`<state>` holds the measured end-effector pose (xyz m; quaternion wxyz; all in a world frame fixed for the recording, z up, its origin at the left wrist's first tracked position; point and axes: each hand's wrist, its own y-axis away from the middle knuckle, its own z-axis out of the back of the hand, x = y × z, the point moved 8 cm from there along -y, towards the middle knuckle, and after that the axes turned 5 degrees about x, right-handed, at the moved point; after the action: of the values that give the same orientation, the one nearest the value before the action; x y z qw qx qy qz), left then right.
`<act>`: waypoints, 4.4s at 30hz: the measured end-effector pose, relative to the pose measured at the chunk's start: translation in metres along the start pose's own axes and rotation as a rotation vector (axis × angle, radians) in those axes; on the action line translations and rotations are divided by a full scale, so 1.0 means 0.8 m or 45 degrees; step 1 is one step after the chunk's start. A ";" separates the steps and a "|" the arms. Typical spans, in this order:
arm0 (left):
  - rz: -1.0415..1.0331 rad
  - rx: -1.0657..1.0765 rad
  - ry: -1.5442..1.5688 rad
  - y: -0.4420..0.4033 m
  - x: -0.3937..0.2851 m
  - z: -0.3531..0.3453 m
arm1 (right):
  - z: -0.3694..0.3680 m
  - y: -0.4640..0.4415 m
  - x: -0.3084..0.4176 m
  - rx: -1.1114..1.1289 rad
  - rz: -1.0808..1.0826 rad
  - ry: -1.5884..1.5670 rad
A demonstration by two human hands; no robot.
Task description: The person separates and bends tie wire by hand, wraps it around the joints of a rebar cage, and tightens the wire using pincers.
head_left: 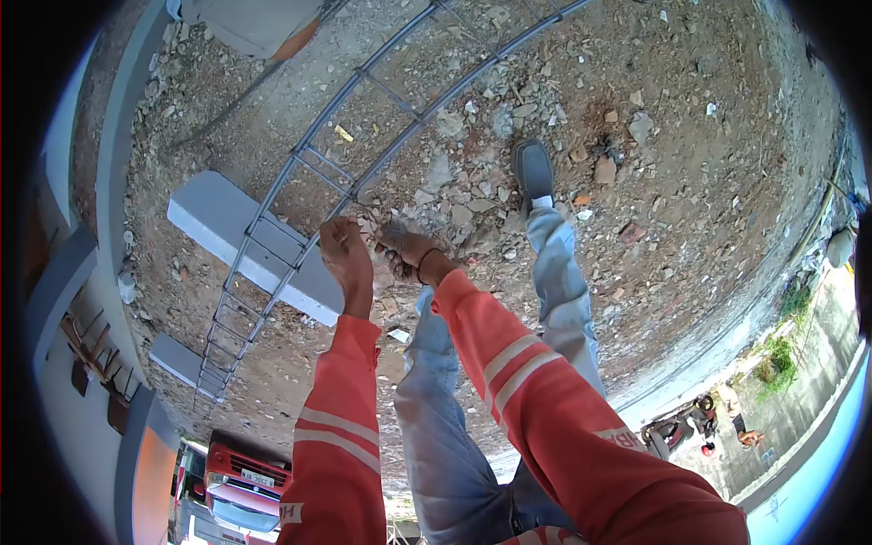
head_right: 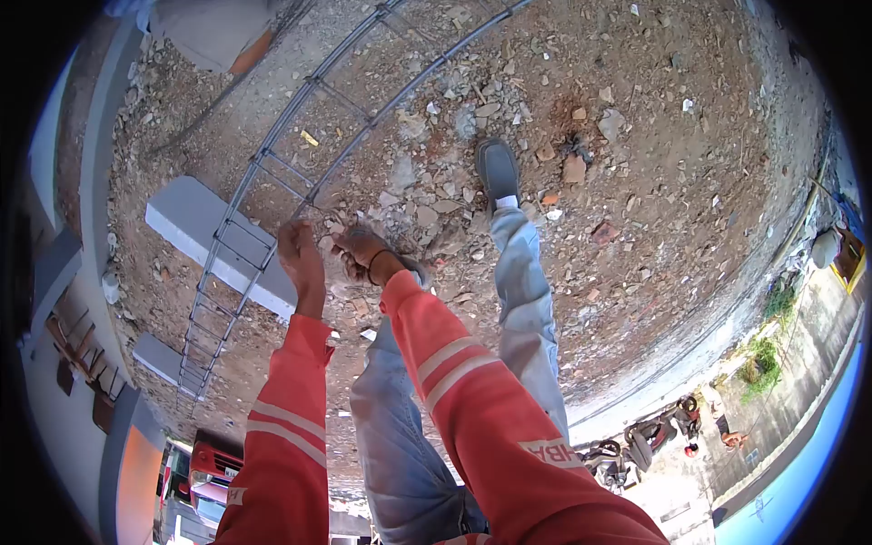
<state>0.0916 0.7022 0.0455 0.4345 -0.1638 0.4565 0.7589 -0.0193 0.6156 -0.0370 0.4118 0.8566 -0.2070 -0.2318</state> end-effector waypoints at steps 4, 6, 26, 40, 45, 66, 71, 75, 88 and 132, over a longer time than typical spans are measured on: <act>0.690 0.391 0.954 -0.005 0.046 -0.059 | 0.023 0.015 -0.028 0.028 -0.022 -0.027; 0.672 0.416 1.171 -0.015 0.066 -0.070 | 0.033 0.039 0.001 0.085 0.025 -0.123; 0.096 -0.428 -0.862 0.000 -0.039 -0.041 | 0.332 0.394 0.794 -0.698 1.616 0.480; 0.552 0.410 1.638 0.024 0.055 -0.099 | 0.236 0.633 0.545 -0.312 1.824 0.174; 0.571 0.390 1.230 0.020 0.092 -0.086 | 0.104 0.441 0.380 0.320 1.067 0.036; 0.800 0.479 1.270 0.046 0.085 -0.070 | -0.070 0.085 0.139 -0.589 0.938 2.677; 0.727 0.443 1.166 0.022 0.096 -0.059 | -0.063 0.081 0.133 -0.623 1.096 2.449; 0.653 0.690 1.084 -0.013 0.074 -0.069 | -0.039 0.043 0.120 -0.449 1.051 2.187; 0.409 0.739 1.461 -0.028 0.026 -0.139 | 0.013 0.102 0.041 -0.824 1.159 1.769; 0.281 0.559 0.302 -0.043 0.087 -0.120 | 0.045 0.048 0.102 -0.920 1.042 2.004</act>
<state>0.0655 0.6646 -0.0691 0.3177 -0.1027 0.6731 0.6599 0.0194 0.5271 -0.0448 0.7213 0.4493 -0.0703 0.5224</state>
